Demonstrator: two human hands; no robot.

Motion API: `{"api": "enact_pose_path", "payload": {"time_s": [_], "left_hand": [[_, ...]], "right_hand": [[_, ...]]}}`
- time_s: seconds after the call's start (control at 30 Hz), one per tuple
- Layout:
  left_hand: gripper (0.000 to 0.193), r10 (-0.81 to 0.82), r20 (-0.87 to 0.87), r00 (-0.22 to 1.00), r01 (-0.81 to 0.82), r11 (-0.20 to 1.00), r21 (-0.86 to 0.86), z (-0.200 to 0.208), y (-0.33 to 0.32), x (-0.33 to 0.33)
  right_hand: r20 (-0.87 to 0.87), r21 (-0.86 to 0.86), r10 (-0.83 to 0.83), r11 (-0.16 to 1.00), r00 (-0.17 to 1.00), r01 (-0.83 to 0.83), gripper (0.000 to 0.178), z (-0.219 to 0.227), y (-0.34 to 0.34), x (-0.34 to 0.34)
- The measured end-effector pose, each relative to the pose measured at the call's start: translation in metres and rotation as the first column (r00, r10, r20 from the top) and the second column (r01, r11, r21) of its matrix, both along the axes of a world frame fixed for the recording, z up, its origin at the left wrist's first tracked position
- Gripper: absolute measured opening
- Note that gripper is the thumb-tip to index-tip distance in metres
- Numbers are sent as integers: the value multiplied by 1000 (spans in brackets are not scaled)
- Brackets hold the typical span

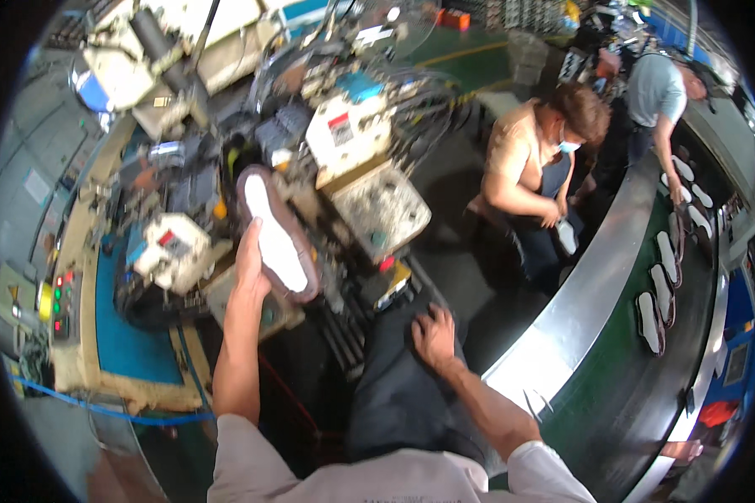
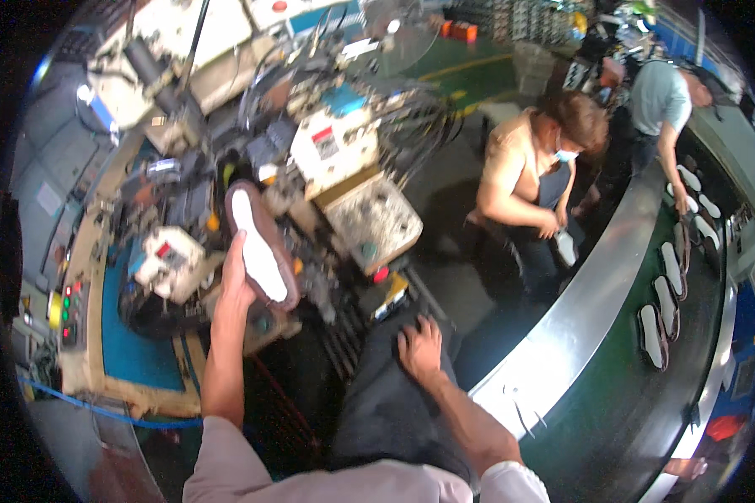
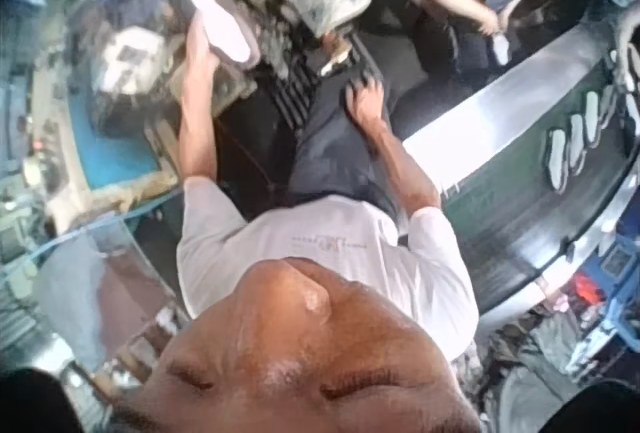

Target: Assembling and inspecting shoe components on a factory assembly line.

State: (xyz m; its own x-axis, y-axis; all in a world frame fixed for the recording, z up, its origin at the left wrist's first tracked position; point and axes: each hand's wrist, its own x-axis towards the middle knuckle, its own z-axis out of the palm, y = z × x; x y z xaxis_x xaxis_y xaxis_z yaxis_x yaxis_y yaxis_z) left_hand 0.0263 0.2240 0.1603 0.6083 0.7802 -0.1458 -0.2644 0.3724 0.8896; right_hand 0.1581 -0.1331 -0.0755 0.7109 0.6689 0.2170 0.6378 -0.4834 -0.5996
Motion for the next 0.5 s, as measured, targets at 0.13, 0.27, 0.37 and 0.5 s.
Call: {"api": "enact_pose_path", "payload": {"time_s": [0.13,0.27,0.37,0.5], "left_hand": [[53,-77,-30,997,80,987,138,-1,-69,-24],[65,-223,40,974,210,956,206,-7,-133,-31],[85,-335,137,932,292,920,263,-14,-169,-41],[99,-328,211,921,310,944,113,-33,-206,-68]], "right_hand": [[-769,498,423,867,480,32,56,102,40,-28],[-652,736,691,676,312,40,81,175,61,-65],[-537,748,634,663,557,-35,84,184,45,-72],[-637,561,531,817,559,-136,85,199,9,-82]]}}
